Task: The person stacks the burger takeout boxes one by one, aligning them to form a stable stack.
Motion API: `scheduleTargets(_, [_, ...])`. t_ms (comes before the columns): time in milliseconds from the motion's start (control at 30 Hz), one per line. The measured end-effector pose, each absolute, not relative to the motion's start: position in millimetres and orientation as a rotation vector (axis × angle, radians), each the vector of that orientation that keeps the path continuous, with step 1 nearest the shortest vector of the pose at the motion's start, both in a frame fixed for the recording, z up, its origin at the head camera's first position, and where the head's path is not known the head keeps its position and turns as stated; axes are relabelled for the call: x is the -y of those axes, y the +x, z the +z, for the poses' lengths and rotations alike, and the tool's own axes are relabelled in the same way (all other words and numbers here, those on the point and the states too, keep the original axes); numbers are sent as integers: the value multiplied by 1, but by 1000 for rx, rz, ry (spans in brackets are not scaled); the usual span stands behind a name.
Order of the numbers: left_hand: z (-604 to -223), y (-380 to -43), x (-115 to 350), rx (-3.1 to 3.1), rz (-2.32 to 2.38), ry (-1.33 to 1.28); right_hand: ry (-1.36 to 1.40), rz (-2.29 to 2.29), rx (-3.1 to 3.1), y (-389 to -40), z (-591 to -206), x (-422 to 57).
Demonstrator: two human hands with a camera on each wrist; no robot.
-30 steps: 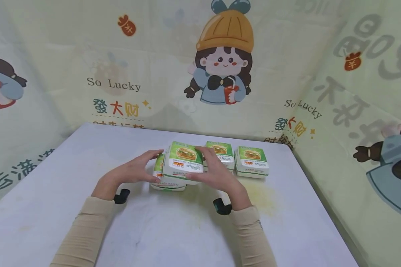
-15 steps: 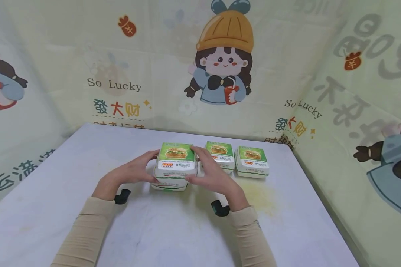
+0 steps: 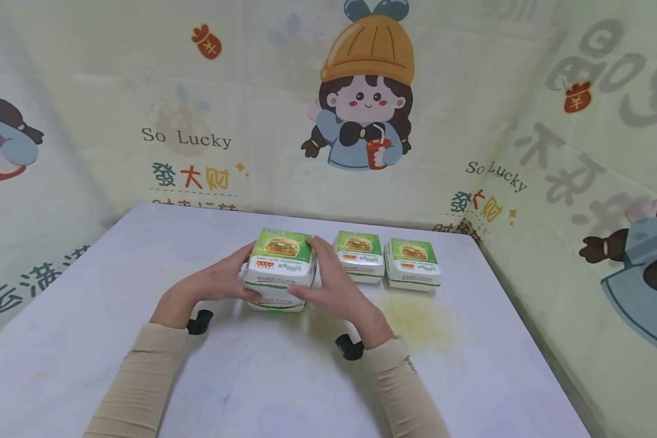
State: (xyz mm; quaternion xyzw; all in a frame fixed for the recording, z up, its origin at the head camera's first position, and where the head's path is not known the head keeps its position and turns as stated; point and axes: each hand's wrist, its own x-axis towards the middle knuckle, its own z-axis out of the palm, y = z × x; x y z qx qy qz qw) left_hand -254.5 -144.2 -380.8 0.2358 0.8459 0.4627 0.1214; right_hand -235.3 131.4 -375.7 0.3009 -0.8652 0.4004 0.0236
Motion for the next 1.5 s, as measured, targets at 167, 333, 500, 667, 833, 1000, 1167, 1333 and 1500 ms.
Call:
scheduleTargets(167, [-382, -254, 146, -2459, 1363, 689, 932, 1248, 2684, -235, -377, -128])
scheduleTargets(333, [-382, -254, 147, -2475, 1354, 674, 924, 1272, 2699, -235, -377, -129])
scheduleTargets(500, [-380, -254, 147, -2482, 1341, 668, 922, 1284, 2707, -235, -376, -130])
scheduleTargets(667, [-379, -254, 147, -2458, 1361, 678, 939, 1278, 2705, -236, -376, -131])
scheduleTargets(833, [-377, -251, 152, -2489, 1342, 592, 944, 1278, 2712, -235, -375, -132])
scheduleTargets(1000, [-371, -248, 154, -2511, 1387, 574, 918, 1283, 2723, -234, -371, -137])
scheduleTargets(1167, [-369, -248, 151, -2572, 1433, 596, 851, 1280, 2734, -235, -361, -146])
scheduleTargets(1333, [-369, -249, 145, -2591, 1486, 626, 804, 1250, 2700, -237, -354, -167])
scheduleTargets(1500, [-368, -248, 140, -2595, 1519, 610, 710, 1168, 2690, -239, -349, -199])
